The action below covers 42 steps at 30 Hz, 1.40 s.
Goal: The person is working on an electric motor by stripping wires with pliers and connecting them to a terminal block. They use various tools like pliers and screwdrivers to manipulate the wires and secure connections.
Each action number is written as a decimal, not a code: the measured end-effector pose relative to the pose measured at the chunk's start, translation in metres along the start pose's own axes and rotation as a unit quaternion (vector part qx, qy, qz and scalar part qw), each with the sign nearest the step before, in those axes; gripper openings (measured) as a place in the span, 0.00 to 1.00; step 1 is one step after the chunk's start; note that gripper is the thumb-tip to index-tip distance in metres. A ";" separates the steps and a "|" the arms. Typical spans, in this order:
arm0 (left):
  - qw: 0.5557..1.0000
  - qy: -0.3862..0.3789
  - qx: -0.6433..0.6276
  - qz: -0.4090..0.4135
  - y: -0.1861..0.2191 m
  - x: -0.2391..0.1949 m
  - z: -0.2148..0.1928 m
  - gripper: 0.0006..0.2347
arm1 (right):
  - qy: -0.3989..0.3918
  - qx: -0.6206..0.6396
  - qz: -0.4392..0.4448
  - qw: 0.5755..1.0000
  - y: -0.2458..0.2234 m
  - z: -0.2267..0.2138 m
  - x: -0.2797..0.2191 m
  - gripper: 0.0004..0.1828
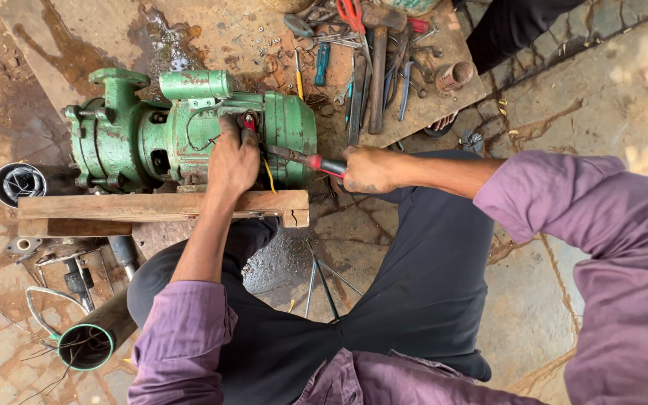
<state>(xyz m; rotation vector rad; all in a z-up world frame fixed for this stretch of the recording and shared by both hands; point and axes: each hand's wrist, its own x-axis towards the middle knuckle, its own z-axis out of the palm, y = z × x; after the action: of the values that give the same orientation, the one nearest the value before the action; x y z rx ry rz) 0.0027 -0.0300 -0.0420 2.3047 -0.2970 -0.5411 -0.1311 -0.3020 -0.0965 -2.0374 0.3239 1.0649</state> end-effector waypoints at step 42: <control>0.998 0.039 -0.052 0.000 0.022 -0.032 -0.050 0.17 | -0.175 0.389 -0.193 0.884 -0.081 -0.014 -0.085 0.46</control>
<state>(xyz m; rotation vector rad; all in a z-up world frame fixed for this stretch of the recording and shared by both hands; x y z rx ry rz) -0.0038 -0.0028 0.0149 2.2181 -0.2270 -0.4555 -0.1313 -0.2709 0.0181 -1.1009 0.1134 0.8370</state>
